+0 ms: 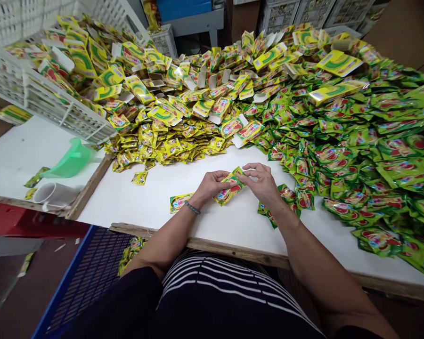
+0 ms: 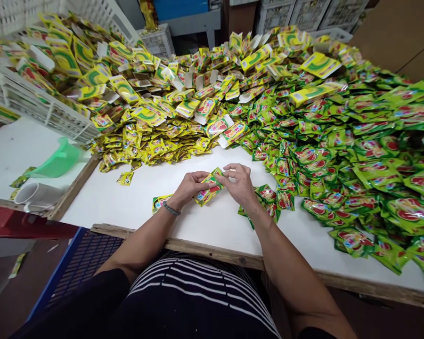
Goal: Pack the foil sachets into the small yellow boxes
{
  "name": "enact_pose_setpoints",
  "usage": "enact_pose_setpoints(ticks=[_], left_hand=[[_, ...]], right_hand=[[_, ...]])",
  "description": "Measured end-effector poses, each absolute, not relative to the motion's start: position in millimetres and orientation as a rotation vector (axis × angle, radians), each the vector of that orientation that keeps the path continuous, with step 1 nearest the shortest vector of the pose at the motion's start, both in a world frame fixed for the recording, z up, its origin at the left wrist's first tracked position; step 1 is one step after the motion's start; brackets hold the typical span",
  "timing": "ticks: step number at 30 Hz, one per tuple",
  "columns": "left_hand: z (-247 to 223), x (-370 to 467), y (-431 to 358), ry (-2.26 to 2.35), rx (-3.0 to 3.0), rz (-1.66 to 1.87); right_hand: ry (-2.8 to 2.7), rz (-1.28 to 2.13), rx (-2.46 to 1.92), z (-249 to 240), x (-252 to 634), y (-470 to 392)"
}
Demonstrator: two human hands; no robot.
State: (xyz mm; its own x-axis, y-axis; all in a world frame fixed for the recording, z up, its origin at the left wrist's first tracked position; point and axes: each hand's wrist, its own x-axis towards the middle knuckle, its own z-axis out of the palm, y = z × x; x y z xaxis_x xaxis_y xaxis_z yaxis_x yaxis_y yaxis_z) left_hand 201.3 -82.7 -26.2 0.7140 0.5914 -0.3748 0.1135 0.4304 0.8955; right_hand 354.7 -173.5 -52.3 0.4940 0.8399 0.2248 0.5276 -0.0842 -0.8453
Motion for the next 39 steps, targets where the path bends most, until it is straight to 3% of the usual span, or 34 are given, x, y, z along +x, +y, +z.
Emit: enact_pose_setpoints(ticks=[8, 14, 23, 27, 39], left_hand=[[-30.1, 202.0, -85.3, 0.707, 1.069, 0.384], [-29.7, 204.3, -83.4, 0.718, 1.08, 0.498], [-27.3, 201.9, -84.2, 0.676, 1.198, 0.666], [-28.9, 199.9, -82.6, 0.631, 1.197, 0.623], [-24.2, 198.8, -85.4, 0.621, 1.314, 0.529]], right_hand=[[-1.346, 0.489, -1.675, -53.8, 337.7, -170.8], [-1.184, 0.3, -1.667, -48.2, 338.1, -169.9], [-0.969, 0.562, -1.465, -50.9, 338.0, -166.1], [-1.041, 0.761, -1.431, -51.6, 330.6, -166.2], [-0.937, 0.636, -1.503, -47.9, 339.0, -163.2]])
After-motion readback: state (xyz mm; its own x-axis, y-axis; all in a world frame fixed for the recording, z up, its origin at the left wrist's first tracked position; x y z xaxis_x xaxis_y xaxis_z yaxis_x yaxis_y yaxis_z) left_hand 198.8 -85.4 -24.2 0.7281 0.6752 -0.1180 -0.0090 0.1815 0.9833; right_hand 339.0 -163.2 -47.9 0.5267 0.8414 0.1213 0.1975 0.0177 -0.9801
